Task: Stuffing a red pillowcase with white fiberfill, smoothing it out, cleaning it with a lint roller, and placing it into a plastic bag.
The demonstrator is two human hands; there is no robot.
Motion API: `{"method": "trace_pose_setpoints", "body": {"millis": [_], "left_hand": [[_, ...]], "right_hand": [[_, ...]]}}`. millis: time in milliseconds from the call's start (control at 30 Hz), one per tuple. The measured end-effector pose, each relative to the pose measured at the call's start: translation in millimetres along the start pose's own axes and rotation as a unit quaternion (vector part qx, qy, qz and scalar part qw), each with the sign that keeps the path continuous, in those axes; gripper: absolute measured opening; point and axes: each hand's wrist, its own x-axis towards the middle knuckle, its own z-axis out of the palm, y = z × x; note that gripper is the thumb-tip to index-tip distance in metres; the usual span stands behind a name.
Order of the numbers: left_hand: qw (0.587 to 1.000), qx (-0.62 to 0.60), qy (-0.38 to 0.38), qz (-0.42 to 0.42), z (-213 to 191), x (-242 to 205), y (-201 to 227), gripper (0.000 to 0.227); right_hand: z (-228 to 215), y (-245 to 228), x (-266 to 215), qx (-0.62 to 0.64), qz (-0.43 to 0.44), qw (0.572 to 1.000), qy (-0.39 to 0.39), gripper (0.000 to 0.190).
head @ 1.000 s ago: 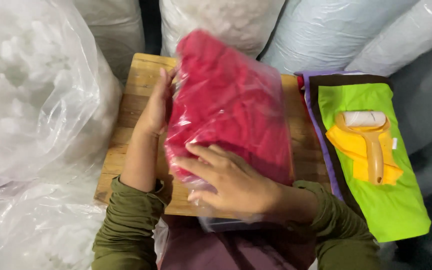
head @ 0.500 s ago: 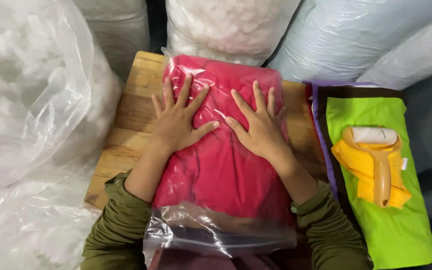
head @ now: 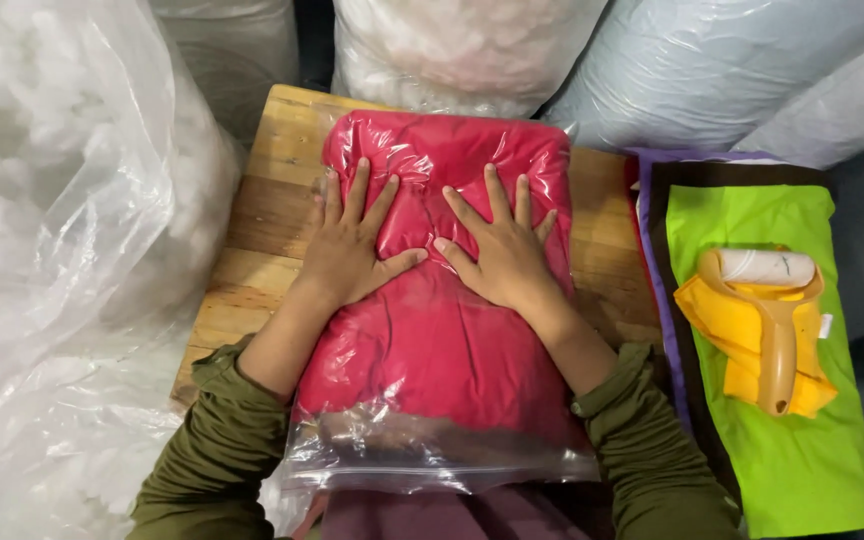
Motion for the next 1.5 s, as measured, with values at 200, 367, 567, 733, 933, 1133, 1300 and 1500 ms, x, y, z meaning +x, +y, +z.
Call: {"method": "trace_pose_setpoints", "body": {"millis": [200, 367, 567, 733, 933, 1133, 1300, 1500], "left_hand": [[0.996, -0.076, 0.031, 0.025, 8.2, 1.4, -17.3, 0.094], [0.942, -0.184, 0.264, -0.095, 0.9, 0.2, -42.8, 0.066], [0.862, -0.487, 0.122, -0.068, 9.6, 1.0, -13.8, 0.101], [0.868, -0.458, 0.19, -0.037, -2.7, -1.3, -33.2, 0.104], [0.891, -0.237, 0.329, 0.205, -41.5, -19.4, 3.3, 0.082], [0.985, -0.089, 0.008, 0.148, -38.9, -37.8, 34.1, 0.119], [0.991, -0.067, -0.099, 0.056, -29.3, -29.4, 24.2, 0.131], [0.99, -0.073, -0.098, 0.064, -27.8, -29.5, 22.6, 0.131]], "right_hand": [[14.0, 56.9, 8.9, 0.091, -0.053, 0.994, 0.027, 0.062], [29.2, 138.0, -0.3, 0.277, 0.131, 0.923, 0.234, 0.04], [7.9, 93.5, -5.0, 0.378, 0.051, 0.893, 0.237, 0.054], [-13.0, 115.2, -23.9, 0.324, 0.055, 0.918, 0.223, 0.053], [-30.3, 106.5, -45.5, 0.138, -0.063, 0.951, 0.269, 0.058], [-12.0, 44.1, -44.2, 0.073, -0.056, 0.99, 0.106, 0.075], [-7.9, 31.0, -37.3, 0.064, 0.01, 0.998, 0.005, 0.077], [2.4, 48.8, -35.7, 0.05, -0.007, 0.999, 0.012, 0.076]]}}
